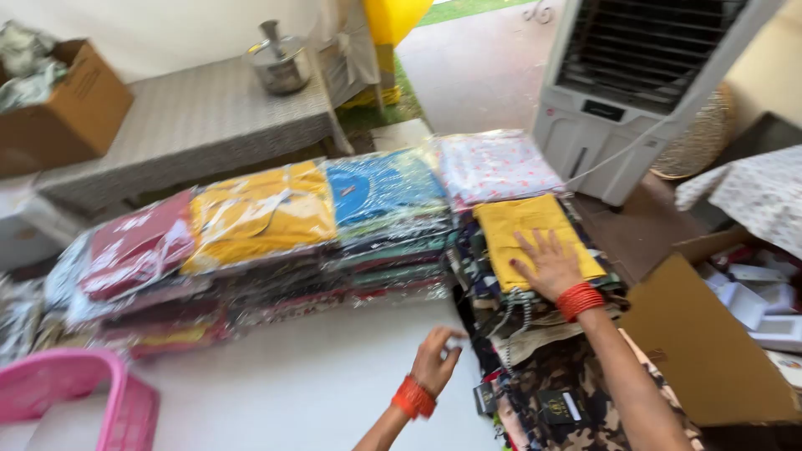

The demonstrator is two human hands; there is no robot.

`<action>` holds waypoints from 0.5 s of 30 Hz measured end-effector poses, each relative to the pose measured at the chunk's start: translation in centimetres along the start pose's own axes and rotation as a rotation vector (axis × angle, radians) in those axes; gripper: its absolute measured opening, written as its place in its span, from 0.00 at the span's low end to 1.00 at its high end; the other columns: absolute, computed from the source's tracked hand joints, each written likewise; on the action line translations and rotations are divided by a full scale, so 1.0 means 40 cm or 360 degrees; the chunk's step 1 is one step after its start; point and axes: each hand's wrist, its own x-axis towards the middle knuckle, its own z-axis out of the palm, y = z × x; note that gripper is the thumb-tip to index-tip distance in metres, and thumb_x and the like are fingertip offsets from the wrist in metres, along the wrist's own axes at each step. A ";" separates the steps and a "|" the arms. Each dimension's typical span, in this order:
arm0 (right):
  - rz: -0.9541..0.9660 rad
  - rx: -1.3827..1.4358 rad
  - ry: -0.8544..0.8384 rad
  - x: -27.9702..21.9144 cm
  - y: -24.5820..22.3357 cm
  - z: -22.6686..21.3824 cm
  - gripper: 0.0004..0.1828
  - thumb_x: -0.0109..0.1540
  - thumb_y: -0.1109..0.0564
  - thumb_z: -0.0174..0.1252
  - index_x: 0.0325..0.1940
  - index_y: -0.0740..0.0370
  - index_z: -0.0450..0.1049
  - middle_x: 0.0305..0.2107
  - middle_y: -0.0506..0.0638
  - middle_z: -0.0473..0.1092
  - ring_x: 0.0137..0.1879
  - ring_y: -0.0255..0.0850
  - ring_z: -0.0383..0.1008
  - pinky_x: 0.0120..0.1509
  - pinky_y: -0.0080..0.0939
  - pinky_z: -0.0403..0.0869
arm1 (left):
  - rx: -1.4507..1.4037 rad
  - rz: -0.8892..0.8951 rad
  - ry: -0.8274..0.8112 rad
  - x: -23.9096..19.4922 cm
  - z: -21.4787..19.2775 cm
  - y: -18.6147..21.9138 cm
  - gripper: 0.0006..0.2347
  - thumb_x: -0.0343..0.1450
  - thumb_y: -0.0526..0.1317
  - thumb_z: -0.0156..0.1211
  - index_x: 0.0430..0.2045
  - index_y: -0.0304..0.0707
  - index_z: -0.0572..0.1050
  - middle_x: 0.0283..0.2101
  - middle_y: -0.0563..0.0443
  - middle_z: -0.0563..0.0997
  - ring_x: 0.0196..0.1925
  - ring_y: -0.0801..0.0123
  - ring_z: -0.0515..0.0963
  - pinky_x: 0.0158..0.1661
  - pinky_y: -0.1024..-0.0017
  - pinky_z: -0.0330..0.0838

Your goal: The person folds a pair of camouflage-patterned shorts on a white table, smoothing the fabric and aligning the edges before stacking them. They then pick up a second pair of camouflage shorts and repeat the folding process.

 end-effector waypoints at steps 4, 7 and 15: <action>-0.0057 0.0095 0.0124 0.012 0.059 0.086 0.42 0.63 0.21 0.32 0.79 0.33 0.46 0.76 0.53 0.45 0.81 0.54 0.41 0.78 0.68 0.41 | 0.0034 -0.0566 0.0035 -0.351 -0.084 -0.215 0.07 0.71 0.27 0.58 0.38 0.37 0.79 0.43 0.50 0.81 0.33 0.68 0.84 0.33 0.74 0.83; 0.0024 0.0091 0.0124 0.001 0.088 0.089 0.41 0.64 0.22 0.30 0.80 0.33 0.45 0.77 0.51 0.44 0.81 0.52 0.41 0.76 0.71 0.41 | 0.0023 -0.0867 0.0215 -0.696 -0.148 -0.381 0.08 0.70 0.25 0.57 0.37 0.36 0.79 0.40 0.51 0.81 0.33 0.68 0.84 0.33 0.74 0.84; 0.0555 0.0372 0.0700 -0.229 -0.136 0.032 0.32 0.78 0.34 0.25 0.85 0.41 0.51 0.81 0.64 0.43 0.85 0.64 0.36 0.80 0.73 0.32 | 0.0854 -0.1190 0.1210 -1.570 -0.348 -0.499 0.10 0.62 0.28 0.62 0.34 0.39 0.82 0.33 0.47 0.85 0.35 0.64 0.88 0.41 0.66 0.82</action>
